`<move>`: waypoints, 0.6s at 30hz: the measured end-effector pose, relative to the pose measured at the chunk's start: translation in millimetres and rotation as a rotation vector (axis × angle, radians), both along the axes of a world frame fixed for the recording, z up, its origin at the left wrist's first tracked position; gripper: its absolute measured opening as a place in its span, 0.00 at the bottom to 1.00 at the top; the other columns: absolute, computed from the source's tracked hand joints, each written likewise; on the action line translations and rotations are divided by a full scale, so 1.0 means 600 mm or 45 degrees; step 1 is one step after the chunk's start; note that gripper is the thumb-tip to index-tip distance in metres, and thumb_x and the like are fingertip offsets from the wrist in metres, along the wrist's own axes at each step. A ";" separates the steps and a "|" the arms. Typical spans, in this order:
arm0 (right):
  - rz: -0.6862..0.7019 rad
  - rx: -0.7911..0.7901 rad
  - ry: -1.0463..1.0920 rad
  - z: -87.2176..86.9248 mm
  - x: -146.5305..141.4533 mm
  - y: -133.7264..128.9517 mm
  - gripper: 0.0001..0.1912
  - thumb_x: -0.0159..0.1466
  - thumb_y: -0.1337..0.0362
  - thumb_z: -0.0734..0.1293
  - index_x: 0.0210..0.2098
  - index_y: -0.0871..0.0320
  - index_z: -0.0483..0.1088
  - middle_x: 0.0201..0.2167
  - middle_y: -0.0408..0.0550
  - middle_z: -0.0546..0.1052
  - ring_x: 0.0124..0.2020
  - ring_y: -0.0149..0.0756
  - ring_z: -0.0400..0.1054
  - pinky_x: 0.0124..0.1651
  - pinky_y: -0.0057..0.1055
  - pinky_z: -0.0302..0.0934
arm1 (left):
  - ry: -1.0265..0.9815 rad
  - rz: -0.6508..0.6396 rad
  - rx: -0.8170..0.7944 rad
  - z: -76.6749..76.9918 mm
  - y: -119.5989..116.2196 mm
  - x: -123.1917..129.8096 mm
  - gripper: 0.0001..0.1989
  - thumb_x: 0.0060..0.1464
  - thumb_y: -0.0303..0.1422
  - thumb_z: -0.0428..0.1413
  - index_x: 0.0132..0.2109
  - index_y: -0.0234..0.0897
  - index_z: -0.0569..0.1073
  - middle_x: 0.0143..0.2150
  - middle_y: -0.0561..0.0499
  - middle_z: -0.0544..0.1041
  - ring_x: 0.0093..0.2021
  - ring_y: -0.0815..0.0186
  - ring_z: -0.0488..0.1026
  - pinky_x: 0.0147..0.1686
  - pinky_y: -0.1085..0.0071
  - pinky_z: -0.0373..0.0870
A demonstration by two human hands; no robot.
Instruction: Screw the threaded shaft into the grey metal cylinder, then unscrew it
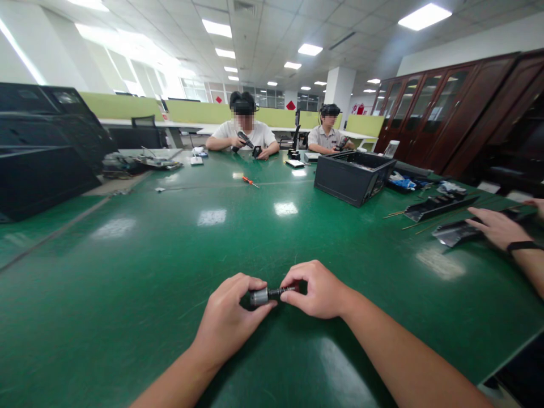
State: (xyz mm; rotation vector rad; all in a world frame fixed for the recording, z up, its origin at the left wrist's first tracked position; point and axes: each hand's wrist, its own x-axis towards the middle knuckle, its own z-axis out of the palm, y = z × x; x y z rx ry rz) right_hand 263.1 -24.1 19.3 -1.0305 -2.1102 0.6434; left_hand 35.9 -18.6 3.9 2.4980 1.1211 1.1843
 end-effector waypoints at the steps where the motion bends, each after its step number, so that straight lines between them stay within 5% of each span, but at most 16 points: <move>1: -0.001 0.002 0.001 0.000 0.000 0.000 0.03 0.60 0.66 0.71 0.33 0.58 0.77 0.28 0.44 0.78 0.29 0.32 0.71 0.36 0.27 0.62 | -0.001 0.000 0.002 0.000 0.000 0.000 0.11 0.52 0.37 0.65 0.40 0.40 0.74 0.34 0.53 0.78 0.34 0.64 0.76 0.34 0.69 0.71; 18: -0.013 -0.023 0.023 -0.003 0.004 0.004 0.03 0.59 0.66 0.71 0.33 0.58 0.78 0.27 0.44 0.77 0.29 0.31 0.71 0.36 0.27 0.63 | -0.019 0.012 -0.003 0.000 0.002 -0.001 0.11 0.51 0.36 0.65 0.41 0.40 0.73 0.35 0.53 0.77 0.35 0.64 0.76 0.36 0.68 0.72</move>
